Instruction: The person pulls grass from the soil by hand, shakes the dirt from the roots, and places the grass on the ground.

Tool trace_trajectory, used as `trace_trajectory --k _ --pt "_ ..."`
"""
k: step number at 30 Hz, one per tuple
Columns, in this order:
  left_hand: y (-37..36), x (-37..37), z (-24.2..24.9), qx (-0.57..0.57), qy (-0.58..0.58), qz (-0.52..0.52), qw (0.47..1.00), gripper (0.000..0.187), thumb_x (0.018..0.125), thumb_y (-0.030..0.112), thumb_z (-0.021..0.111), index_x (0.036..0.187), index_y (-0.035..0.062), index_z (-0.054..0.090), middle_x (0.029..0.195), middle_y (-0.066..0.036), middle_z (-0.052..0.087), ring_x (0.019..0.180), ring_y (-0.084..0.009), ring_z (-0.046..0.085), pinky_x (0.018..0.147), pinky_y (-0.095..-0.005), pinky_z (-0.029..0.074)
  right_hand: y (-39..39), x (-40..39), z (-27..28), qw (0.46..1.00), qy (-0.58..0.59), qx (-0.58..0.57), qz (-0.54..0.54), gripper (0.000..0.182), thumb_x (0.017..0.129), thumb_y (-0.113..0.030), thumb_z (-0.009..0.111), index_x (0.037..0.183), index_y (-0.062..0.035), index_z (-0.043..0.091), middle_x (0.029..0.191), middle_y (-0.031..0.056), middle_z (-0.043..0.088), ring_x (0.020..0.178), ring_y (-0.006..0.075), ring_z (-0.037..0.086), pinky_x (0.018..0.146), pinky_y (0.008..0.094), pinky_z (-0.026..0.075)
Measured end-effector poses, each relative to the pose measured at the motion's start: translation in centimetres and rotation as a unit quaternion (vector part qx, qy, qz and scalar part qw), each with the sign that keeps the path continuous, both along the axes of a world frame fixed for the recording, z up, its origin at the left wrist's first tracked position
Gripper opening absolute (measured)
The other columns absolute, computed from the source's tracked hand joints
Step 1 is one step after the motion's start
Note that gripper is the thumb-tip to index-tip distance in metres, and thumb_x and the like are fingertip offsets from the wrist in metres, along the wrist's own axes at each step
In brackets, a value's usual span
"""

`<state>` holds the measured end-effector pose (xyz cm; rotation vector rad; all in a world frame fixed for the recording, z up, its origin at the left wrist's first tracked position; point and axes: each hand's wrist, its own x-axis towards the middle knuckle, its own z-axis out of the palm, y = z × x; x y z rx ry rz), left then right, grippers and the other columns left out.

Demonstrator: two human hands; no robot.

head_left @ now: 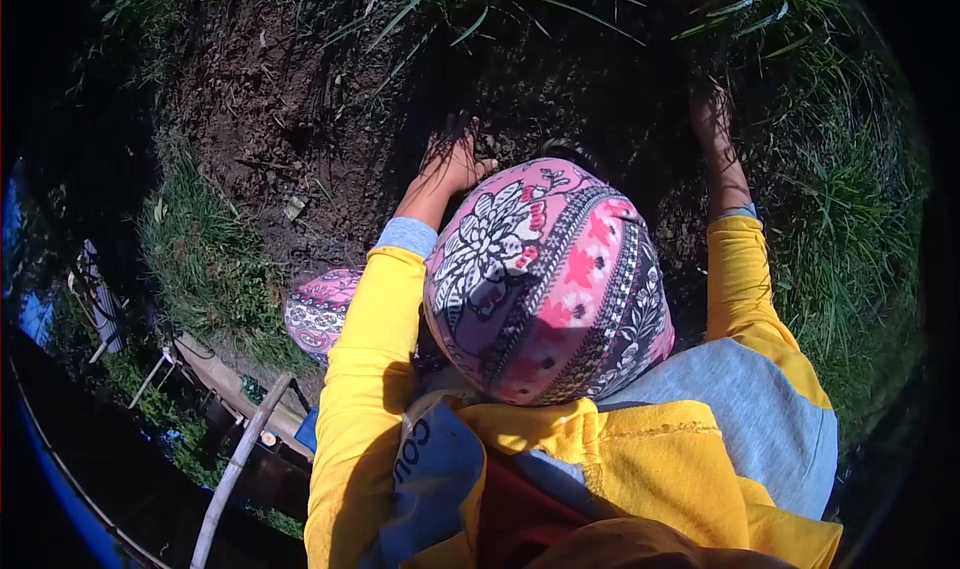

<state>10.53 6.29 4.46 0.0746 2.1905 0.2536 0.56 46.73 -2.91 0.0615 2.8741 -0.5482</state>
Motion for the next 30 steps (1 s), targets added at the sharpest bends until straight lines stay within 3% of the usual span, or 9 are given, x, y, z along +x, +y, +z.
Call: trace_trajectory --k 18,24,28,29,30 --pt "-0.3 0.5 -0.2 -0.005 -0.014 -0.004 1.000 0.083 0.077 0.052 0.052 0.138 0.0091 0.014 0.144 -0.013 0.010 0.133 -0.0284 0.010 0.106 -0.0438 0.015 -0.3 1.1 0.4 0.995 0.056 -0.087 -0.012 0.029 0.085 -0.026 0.040 0.085 -0.0046 0.060 0.080 0.0167 0.061 0.079 0.0352 0.058 0.065 0.0415 0.045" --pt "-0.5 0.5 -0.2 -0.002 -0.013 -0.003 1.000 0.084 0.077 0.052 0.053 0.138 0.0089 0.014 0.144 -0.013 0.009 0.133 -0.0288 0.009 0.106 -0.0437 0.015 -0.3 1.0 0.1 0.995 0.087 -0.049 0.026 0.027 0.084 -0.026 0.043 0.084 -0.0049 0.059 0.079 0.0166 0.061 0.077 0.0354 0.058 0.063 0.0420 0.045" --pt "-0.7 0.4 0.1 -0.003 -0.014 -0.011 1.000 0.085 0.077 0.053 0.053 0.138 0.0087 0.013 0.144 -0.013 0.009 0.133 -0.0290 0.009 0.106 -0.0437 0.015 -2.5 5.3 4.4 0.998 0.033 0.007 0.045 0.023 0.082 -0.020 0.046 0.086 -0.0026 0.060 0.080 0.0190 0.060 0.076 0.0363 0.057 0.065 0.0424 0.045" --pt "-0.7 0.5 -0.4 -0.004 -0.017 -0.014 1.000 0.086 0.076 0.053 0.053 0.138 0.0087 0.013 0.144 -0.013 0.009 0.133 -0.0291 0.009 0.106 -0.0437 0.015 -3.1 8.1 5.1 0.995 -0.085 0.020 -0.049 0.024 0.081 -0.021 0.048 0.089 -0.0023 0.061 0.084 0.0200 0.060 0.080 0.0371 0.056 0.070 0.0425 0.045" --pt "-0.6 0.5 -0.8 0.000 -0.023 -0.018 1.000 0.086 0.076 0.053 0.053 0.138 0.0086 0.013 0.144 -0.013 0.009 0.133 -0.0292 0.009 0.106 -0.0437 0.015 -2.2 11.8 4.5 0.998 -0.039 -0.042 -0.032 0.025 0.080 -0.021 0.049 0.090 -0.0009 0.061 0.086 0.0198 0.060 0.082 0.0380 0.056 0.072 0.0427 0.045"
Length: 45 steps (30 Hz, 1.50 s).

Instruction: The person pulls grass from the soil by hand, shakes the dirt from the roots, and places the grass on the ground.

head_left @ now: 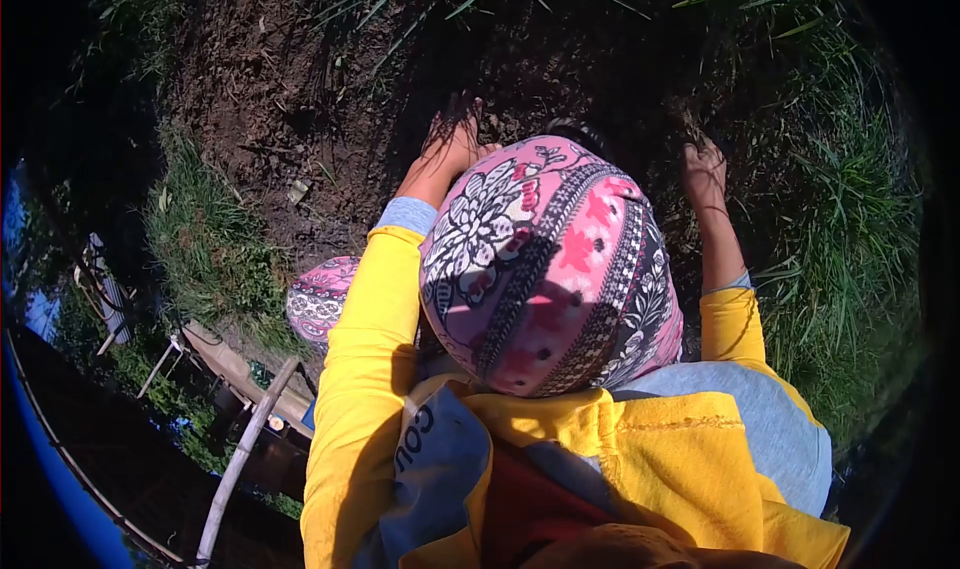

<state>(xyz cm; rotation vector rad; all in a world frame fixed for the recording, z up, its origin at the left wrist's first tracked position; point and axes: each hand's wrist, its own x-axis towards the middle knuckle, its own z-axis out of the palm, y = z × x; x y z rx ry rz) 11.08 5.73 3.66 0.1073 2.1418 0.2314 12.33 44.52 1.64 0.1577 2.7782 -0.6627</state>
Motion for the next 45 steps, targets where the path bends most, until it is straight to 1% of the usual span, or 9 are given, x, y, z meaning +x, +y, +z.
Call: trace_trajectory --k 4,11,12,14,16,20,38,42,45 --pt "-0.1 0.8 -1.2 0.013 0.041 -0.021 0.999 0.088 0.076 0.054 0.053 0.138 0.0081 0.012 0.144 -0.013 0.007 0.133 -0.0296 0.008 0.106 -0.0437 0.015 2.7 4.2 1.1 0.985 -0.124 0.006 -0.123 0.030 0.079 -0.016 0.054 0.108 -0.0080 0.056 0.093 0.0183 0.061 0.090 0.0341 0.057 0.078 0.0364 0.045" --pt "0.0 1.8 -3.1 -0.027 0.080 -0.047 0.995 0.092 0.074 0.053 0.056 0.139 0.0076 0.009 0.145 -0.013 0.002 0.133 -0.0297 0.004 0.106 -0.0441 0.013 4.8 -2.0 2.7 0.976 0.190 0.016 -0.105 0.030 0.080 -0.014 0.046 0.107 -0.0049 0.057 0.092 0.0203 0.060 0.090 0.0343 0.058 0.076 0.0394 0.045" --pt "0.0 2.1 -3.0 -0.022 0.079 -0.039 0.996 0.092 0.074 0.053 0.056 0.139 0.0076 0.009 0.145 -0.013 0.002 0.133 -0.0296 0.004 0.106 -0.0440 0.013 1.9 -3.8 6.8 0.985 -0.097 0.135 -0.037 0.027 0.081 -0.017 0.043 0.099 -0.0043 0.059 0.093 0.0218 0.059 0.091 0.0360 0.056 0.077 0.0417 0.045" --pt "-0.2 1.9 -3.7 -0.013 0.081 -0.026 0.996 0.092 0.074 0.052 0.057 0.139 0.0076 0.009 0.145 -0.013 0.002 0.133 -0.0295 0.003 0.106 -0.0438 0.014 1.6 -4.2 4.6 0.984 -0.087 0.154 0.013 0.025 0.080 -0.019 0.041 0.084 -0.0007 0.058 0.087 0.0249 0.058 0.087 0.0402 0.054 0.071 0.0432 0.045" --pt "-2.7 4.8 -15.5 -0.101 0.455 -0.127 0.876 0.092 0.073 0.052 0.057 0.138 0.0075 0.009 0.145 -0.013 0.003 0.133 -0.0295 0.004 0.106 -0.0435 0.014 0.5 -7.0 4.2 0.991 0.004 0.120 0.062 0.027 0.081 -0.021 0.040 0.080 -0.0006 0.057 0.085 0.0245 0.058 0.085 0.0393 0.055 0.068 0.0441 0.045" --pt "-1.5 2.9 -8.3 0.034 0.126 -0.022 0.991 0.092 0.074 0.052 0.055 0.139 0.0076 0.008 0.145 -0.012 0.004 0.133 -0.0294 0.006 0.106 -0.0431 0.015 -2.7 -11.6 4.3 0.985 0.032 0.147 0.089 0.029 0.083 -0.022 0.037 0.080 -0.0010 0.058 0.081 0.0196 0.061 0.076 0.0374 0.058 0.064 0.0460 0.046" --pt "0.3 1.6 -0.8 -0.004 0.106 -0.020 0.994 0.090 0.073 0.048 0.059 0.138 0.0049 0.012 0.144 -0.013 0.007 0.133 -0.0298 0.007 0.105 -0.0440 0.019 1.3 -16.8 -0.2 0.990 0.035 0.127 0.048 0.029 0.080 -0.027 0.044 0.080 -0.0041 0.062 0.082 0.0200 0.061 0.079 0.0353 0.059 0.066 0.0443 0.048" --pt "-1.9 4.1 -10.1 0.138 0.168 0.067 0.974 0.091 0.073 0.048 0.060 0.138 0.0049 0.012 0.144 -0.013 0.006 0.133 -0.0297 0.007 0.105 -0.0434 0.019 -2.3 -12.2 0.5 0.978 0.089 0.155 0.109 0.031 0.080 -0.029 0.045 0.075 -0.0046 0.062 0.080 0.0196 0.061 0.079 0.0356 0.059 0.068 0.0448 0.047" --pt "0.2 1.5 -1.0 -0.008 0.097 -0.026 0.995 0.091 0.073 0.048 0.060 0.138 0.0053 0.012 0.144 -0.013 0.006 0.133 -0.0296 0.008 0.105 -0.0428 0.019 -1.8 -10.7 1.0 0.976 0.148 0.120 0.107 0.024 0.079 -0.024 0.049 0.080 -0.0031 0.060 0.076 0.0188 0.060 0.072 0.0360 0.058 0.062 0.0451 0.046"
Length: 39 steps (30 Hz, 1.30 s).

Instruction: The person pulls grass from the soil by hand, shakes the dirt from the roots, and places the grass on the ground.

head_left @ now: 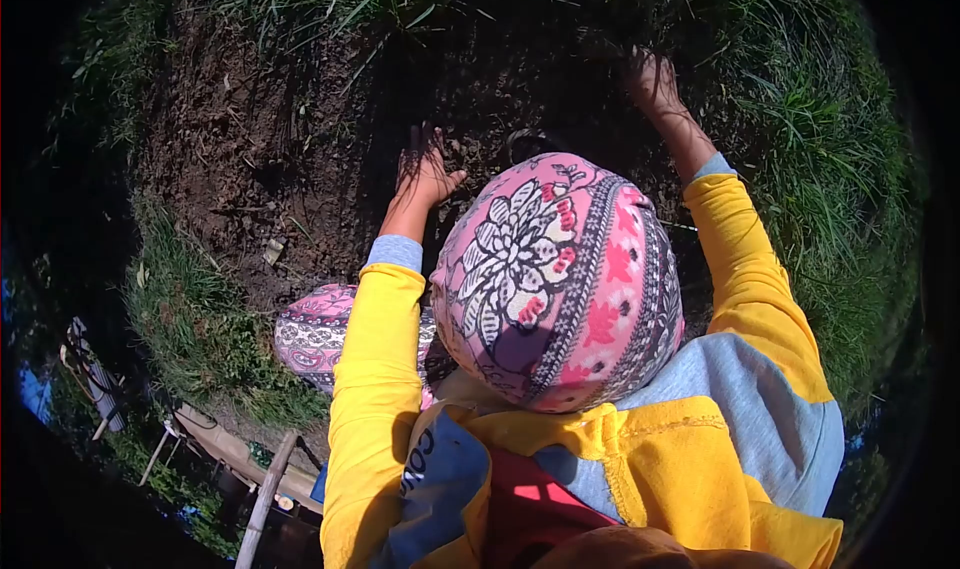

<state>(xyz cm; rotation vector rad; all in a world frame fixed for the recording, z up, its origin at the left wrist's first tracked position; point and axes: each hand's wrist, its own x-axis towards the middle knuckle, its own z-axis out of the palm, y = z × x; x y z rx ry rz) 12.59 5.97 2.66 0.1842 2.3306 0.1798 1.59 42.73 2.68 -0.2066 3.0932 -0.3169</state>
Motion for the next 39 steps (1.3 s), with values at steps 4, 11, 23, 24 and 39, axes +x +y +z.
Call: trace_trajectory --k 4,11,23,24,39 --pt "-1.8 1.5 -6.9 0.068 0.038 0.022 0.997 0.091 0.073 0.048 0.059 0.138 0.0060 0.012 0.144 -0.013 0.005 0.133 -0.0297 0.008 0.106 -0.0424 0.018 5.7 -0.6 1.2 0.996 0.047 0.067 0.047 0.024 0.081 -0.019 0.044 0.080 -0.0023 0.061 0.074 0.0180 0.060 0.071 0.0350 0.059 0.062 0.0430 0.047" --pt "0.0 0.5 -0.1 -0.016 0.004 0.006 1.000 0.089 0.074 0.047 0.059 0.138 0.0068 0.011 0.145 -0.013 0.005 0.133 -0.0294 0.007 0.106 -0.0427 0.018 11.0 -2.1 0.4 0.967 -0.155 0.196 -0.044 0.025 0.079 -0.018 0.044 0.081 -0.0017 0.062 0.083 0.0192 0.062 0.077 0.0358 0.060 0.063 0.0439 0.048" --pt "-0.7 0.9 -1.7 -0.022 -0.003 -0.020 1.000 0.087 0.075 0.047 0.058 0.138 0.0075 0.012 0.145 -0.011 0.005 0.134 -0.0276 0.004 0.106 -0.0438 0.016 10.5 -0.5 -1.4 0.964 -0.171 0.061 -0.194 0.030 0.074 -0.026 0.047 0.083 -0.0015 0.063 0.085 0.0218 0.061 0.082 0.0394 0.058 0.067 0.0447 0.047" --pt "-0.8 0.9 -1.5 -0.013 -0.006 -0.015 1.000 0.087 0.075 0.047 0.057 0.138 0.0075 0.012 0.145 -0.011 0.004 0.134 -0.0276 0.004 0.106 -0.0440 0.015 11.6 -0.2 -2.4 0.973 -0.154 0.062 -0.160 0.030 0.074 -0.025 0.047 0.083 -0.0016 0.063 0.084 0.0220 0.060 0.081 0.0394 0.058 0.066 0.0450 0.047" --pt "0.6 -1.0 0.0 -0.019 -0.038 -0.008 0.999 0.091 0.075 0.057 0.052 0.138 0.0053 0.012 0.144 -0.014 0.006 0.133 -0.0295 0.004 0.106 -0.0436 0.013 2.2 19.4 2.1 0.913 -0.322 -0.099 -0.231 0.024 0.073 -0.022 0.056 0.086 -0.0014 0.058 0.080 0.0219 0.059 0.079 0.0387 0.056 0.071 0.0443 0.045"
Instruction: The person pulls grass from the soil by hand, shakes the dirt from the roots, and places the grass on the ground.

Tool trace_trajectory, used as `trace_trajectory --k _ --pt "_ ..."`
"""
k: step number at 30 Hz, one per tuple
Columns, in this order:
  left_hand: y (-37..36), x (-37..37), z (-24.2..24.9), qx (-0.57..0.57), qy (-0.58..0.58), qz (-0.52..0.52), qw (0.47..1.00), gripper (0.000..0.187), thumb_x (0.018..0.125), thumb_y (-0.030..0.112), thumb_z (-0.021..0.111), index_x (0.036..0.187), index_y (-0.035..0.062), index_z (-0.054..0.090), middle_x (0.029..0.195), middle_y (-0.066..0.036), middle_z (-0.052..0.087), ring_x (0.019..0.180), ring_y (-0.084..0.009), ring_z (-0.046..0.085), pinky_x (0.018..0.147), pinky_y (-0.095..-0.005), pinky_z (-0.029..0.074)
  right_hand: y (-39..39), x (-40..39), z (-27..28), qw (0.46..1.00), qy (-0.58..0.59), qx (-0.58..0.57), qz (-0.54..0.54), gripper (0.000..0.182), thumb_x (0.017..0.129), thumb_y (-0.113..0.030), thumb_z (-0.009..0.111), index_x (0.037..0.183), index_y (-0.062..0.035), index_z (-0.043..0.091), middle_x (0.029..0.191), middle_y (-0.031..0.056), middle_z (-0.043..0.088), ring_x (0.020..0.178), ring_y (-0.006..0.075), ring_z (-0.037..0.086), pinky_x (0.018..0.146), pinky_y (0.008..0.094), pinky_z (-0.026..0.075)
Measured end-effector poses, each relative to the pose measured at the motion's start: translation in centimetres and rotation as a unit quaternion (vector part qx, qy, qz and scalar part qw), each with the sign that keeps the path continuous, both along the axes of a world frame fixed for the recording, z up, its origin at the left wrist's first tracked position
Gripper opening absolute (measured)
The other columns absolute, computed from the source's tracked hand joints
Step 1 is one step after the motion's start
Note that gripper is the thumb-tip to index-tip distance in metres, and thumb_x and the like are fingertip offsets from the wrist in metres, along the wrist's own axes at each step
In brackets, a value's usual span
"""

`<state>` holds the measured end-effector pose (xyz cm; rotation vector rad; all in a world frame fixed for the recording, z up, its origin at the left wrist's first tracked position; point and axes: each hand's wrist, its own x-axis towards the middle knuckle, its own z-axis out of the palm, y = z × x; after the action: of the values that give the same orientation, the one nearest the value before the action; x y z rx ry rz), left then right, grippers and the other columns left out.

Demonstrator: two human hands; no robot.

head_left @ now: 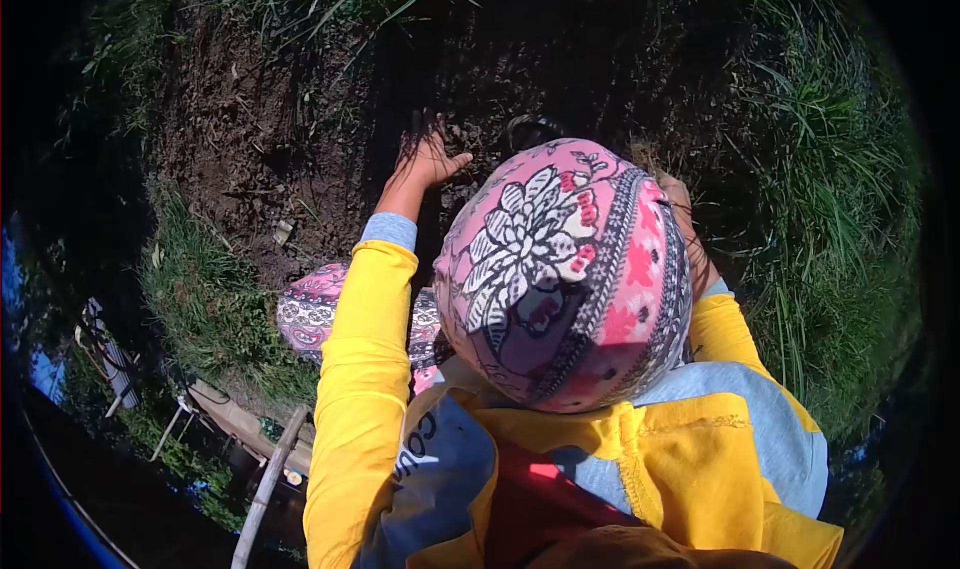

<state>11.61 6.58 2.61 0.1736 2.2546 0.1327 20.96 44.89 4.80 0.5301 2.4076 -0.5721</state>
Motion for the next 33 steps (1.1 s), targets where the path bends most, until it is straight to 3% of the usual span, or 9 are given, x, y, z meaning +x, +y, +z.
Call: trace_trajectory --k 7,9,13,16,18,20,26,31,33 --pt "0.4 2.4 -0.3 0.021 0.053 0.060 0.997 0.084 0.078 0.052 0.051 0.137 0.0050 0.015 0.143 -0.014 0.014 0.133 -0.0288 0.011 0.106 -0.0441 0.012 6.1 -4.0 2.0 0.969 0.244 0.018 0.029 0.022 0.077 -0.017 0.053 0.095 -0.0044 0.058 0.084 0.0200 0.060 0.081 0.0371 0.056 0.067 0.0444 0.043" --pt "0.5 3.6 -0.7 0.027 0.089 0.057 0.994 0.082 0.078 0.050 0.051 0.137 0.0051 0.015 0.143 -0.014 0.015 0.133 -0.0285 0.011 0.107 -0.0445 0.011 4.1 -7.0 4.8 0.974 0.206 0.033 -0.091 0.023 0.079 -0.018 0.052 0.095 -0.0016 0.058 0.091 0.0203 0.060 0.086 0.0360 0.056 0.070 0.0435 0.044" --pt "-0.4 2.5 0.7 0.033 0.092 0.067 0.993 0.075 0.080 0.043 0.051 0.137 0.0061 0.019 0.142 -0.014 0.017 0.133 -0.0280 0.011 0.107 -0.0454 0.009 4.5 -11.2 2.1 0.968 0.011 0.196 0.159 0.026 0.081 -0.025 0.049 0.089 -0.0026 0.059 0.089 0.0207 0.060 0.088 0.0377 0.055 0.074 0.0432 0.045" --pt "-1.2 2.8 1.2 0.087 0.139 0.099 0.982 0.067 0.080 0.036 0.053 0.134 0.0061 0.027 0.141 -0.013 0.021 0.131 -0.0282 0.016 0.106 -0.0460 0.010 2.9 -12.5 2.1 0.962 0.153 0.168 0.153 0.026 0.080 -0.026 0.050 0.087 -0.0025 0.059 0.092 0.0205 0.060 0.091 0.0357 0.056 0.075 0.0415 0.045" --pt "-0.4 2.1 1.3 0.075 0.169 0.050 0.981 0.064 0.080 0.034 0.054 0.133 0.0057 0.029 0.140 -0.013 0.023 0.131 -0.0283 0.018 0.106 -0.0466 0.011 2.0 -13.5 -0.3 0.976 0.010 0.159 0.147 0.030 0.081 -0.027 0.046 0.091 -0.0024 0.060 0.094 0.0189 0.060 0.092 0.0359 0.056 0.076 0.0430 0.045" --pt "0.6 0.5 2.5 0.095 0.178 0.006 0.979 0.060 0.081 0.031 0.050 0.133 0.0073 0.030 0.140 -0.012 0.025 0.130 -0.0282 0.020 0.105 -0.0475 0.014 -0.6 -13.9 0.0 0.974 0.085 0.133 0.164 0.029 0.080 -0.024 0.042 0.087 -0.0010 0.060 0.090 0.0214 0.060 0.089 0.0375 0.056 0.074 0.0445 0.045" --pt "5.6 -7.5 0.6 0.052 0.351 -0.252 0.900 0.042 0.084 0.018 0.038 0.126 0.0092 0.041 0.135 -0.009 0.035 0.126 -0.0250 0.031 0.103 -0.0446 0.021 -4.7 -14.3 -0.9 0.939 0.219 0.046 0.261 0.025 0.078 -0.023 0.049 0.080 0.0006 0.059 0.080 0.0233 0.059 0.077 0.0396 0.058 0.066 0.0468 0.046" --pt "6.4 -14.6 0.8 -0.087 0.443 -0.347 0.822 0.034 0.083 0.017 0.040 0.110 0.0029 0.055 0.119 -0.015 0.050 0.110 -0.0277 0.048 0.096 -0.0405 0.034 -8.2 -14.7 0.6 0.969 0.162 -0.018 0.183 0.030 0.080 -0.028 0.051 0.079 0.0005 0.060 0.074 0.0232 0.058 0.071 0.0409 0.057 0.061 0.0472 0.045" --pt "3.6 -17.8 -3.8 -0.119 0.580 -0.338 0.731 0.031 0.081 0.016 0.043 0.103 -0.0009 0.057 0.105 -0.014 0.057 0.099 -0.0263 0.054 0.087 -0.0328 0.040 -8.2 -13.7 -0.6 0.968 0.189 -0.043 0.159 0.032 0.081 -0.030 0.051 0.079 0.0001 0.061 0.074 0.0230 0.058 0.070 0.0411 0.056 0.061 0.0471 0.045"
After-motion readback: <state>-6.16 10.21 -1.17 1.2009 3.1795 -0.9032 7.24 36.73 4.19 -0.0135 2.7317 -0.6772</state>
